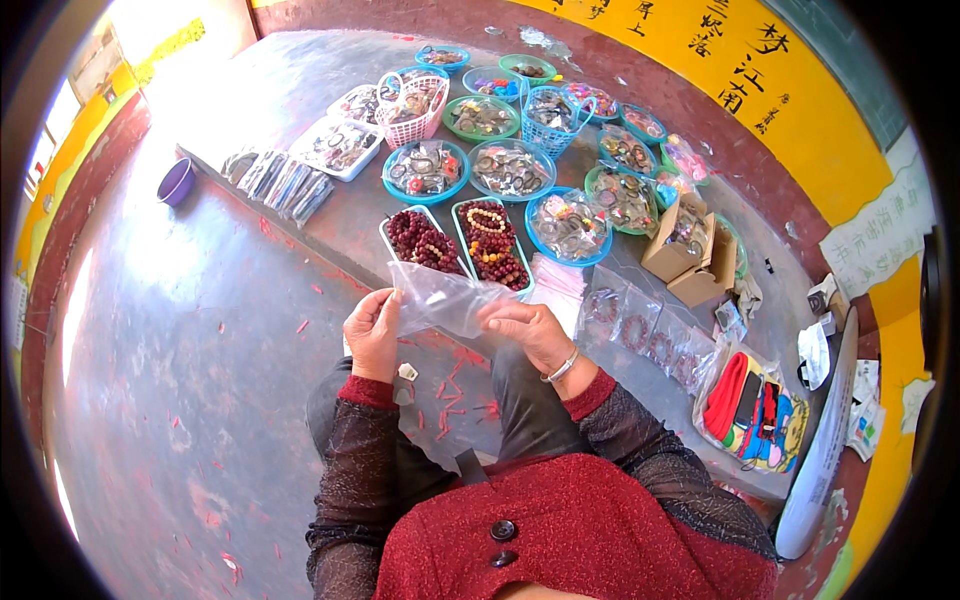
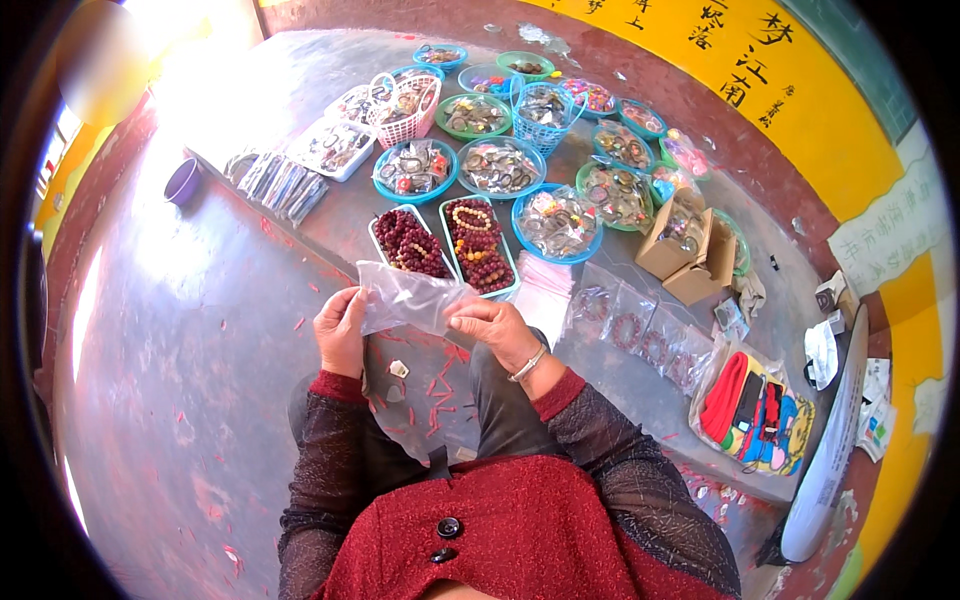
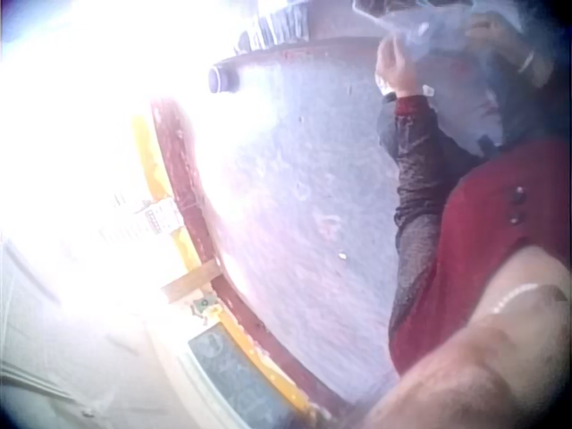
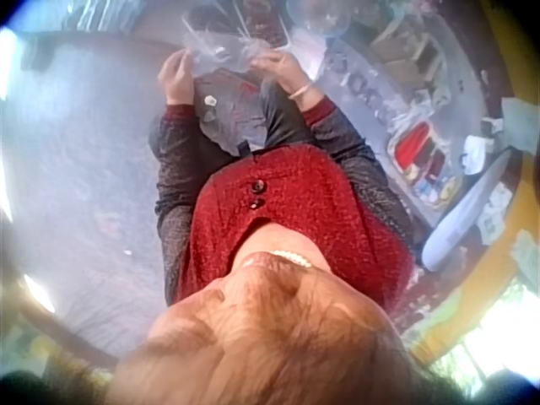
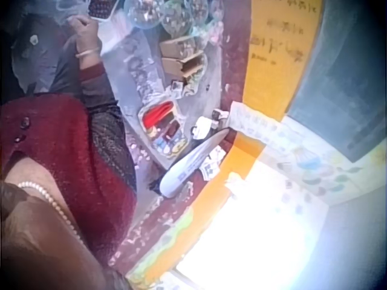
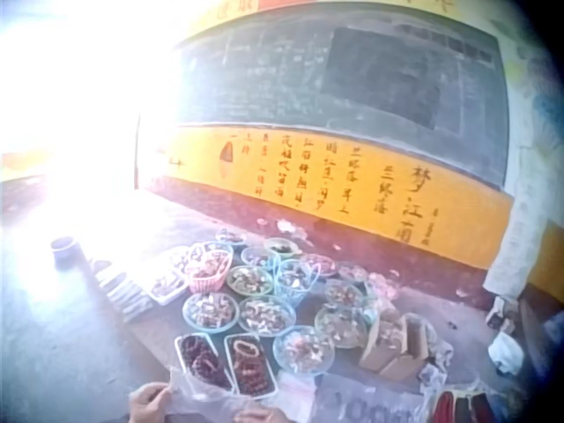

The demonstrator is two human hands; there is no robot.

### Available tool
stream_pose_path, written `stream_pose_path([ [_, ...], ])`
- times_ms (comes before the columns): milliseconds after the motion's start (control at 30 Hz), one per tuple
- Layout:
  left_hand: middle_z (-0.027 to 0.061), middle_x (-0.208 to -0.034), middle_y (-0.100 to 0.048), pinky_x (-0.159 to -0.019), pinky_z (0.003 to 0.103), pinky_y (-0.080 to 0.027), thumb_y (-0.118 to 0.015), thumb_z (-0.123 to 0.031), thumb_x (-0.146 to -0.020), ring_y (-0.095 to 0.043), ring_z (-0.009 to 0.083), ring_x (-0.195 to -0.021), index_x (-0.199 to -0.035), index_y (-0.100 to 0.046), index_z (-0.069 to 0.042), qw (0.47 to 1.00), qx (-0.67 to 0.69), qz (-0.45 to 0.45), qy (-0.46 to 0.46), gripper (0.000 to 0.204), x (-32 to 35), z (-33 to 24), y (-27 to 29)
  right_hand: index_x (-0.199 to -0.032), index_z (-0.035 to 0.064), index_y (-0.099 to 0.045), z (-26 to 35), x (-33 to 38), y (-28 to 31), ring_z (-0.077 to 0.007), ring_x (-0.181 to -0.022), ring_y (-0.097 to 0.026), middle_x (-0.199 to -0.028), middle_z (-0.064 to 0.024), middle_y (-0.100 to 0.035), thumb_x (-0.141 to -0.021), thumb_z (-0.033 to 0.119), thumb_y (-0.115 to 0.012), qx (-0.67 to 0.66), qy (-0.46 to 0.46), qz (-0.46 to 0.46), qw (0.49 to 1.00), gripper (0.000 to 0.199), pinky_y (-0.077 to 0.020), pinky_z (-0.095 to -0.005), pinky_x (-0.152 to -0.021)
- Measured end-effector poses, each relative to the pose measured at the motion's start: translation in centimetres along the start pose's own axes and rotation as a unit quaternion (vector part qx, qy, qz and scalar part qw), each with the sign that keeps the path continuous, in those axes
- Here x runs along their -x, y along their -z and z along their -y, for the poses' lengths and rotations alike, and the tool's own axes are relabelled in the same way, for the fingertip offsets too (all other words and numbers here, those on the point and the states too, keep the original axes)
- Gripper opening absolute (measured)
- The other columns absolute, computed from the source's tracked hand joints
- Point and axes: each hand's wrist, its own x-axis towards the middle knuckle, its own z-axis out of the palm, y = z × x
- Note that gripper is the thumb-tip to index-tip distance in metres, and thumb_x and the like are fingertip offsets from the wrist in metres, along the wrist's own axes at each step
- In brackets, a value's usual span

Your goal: The person sits on the floor and repeatedly picks up beaded bracelets from trays, places them into small clear plastic bags, and sets the packaged items aside. They handle both dark and light-colored beads throughout the process.

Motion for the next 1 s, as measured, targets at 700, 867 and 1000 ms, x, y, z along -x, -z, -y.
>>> stream_pose_path([
  [700,-0.0016,-0.080,-0.062,-0.064,0.017,-0.041,-0.060,-0.007,-0.084,-0.053,0.0039,-0.071,-0.092,-0.063,0.002,0.998,0.040,0.020,0.038,0.013,0.2,-0.6,-0.2,-0.106,0.0009,-0.061,-1.8,-0.3,1.3,-0.0268,-0.108,-0.053,-0.122,-0.0151,-0.052,-0.080,0.019,-0.064,-0.252,-0.069,0.051,0.964,0.031,-0.0429,-0.0372,-0.091],
  [867,-0.0017,-0.081,-0.062,-0.064,0.018,-0.041,-0.060,-0.007,-0.084,-0.052,0.0043,-0.072,-0.093,-0.064,0.001,1.000,0.027,0.007,0.006,0.012,0.2,-0.1,-0.2,-0.123,0.0024,-0.048,-1.2,-0.5,0.6,-0.0319,-0.112,-0.051,-0.128,-0.0186,-0.045,-0.084,0.024,-0.060,-0.310,-0.064,0.035,0.948,0.046,-0.0430,-0.0433,-0.092],
  [1000,0.0023,-0.083,-0.063,-0.068,0.020,-0.042,-0.056,-0.009,-0.087,-0.054,0.0074,-0.073,-0.092,-0.063,0.001,0.999,0.037,0.013,0.019,0.013,0.1,-0.4,0.0,-0.136,0.0108,-0.029,-0.7,-0.5,0.6,-0.0325,-0.112,-0.050,-0.125,-0.0224,-0.046,-0.086,0.023,-0.057,-0.301,-0.066,0.095,0.947,0.058,-0.0440,-0.0453,-0.090],
])
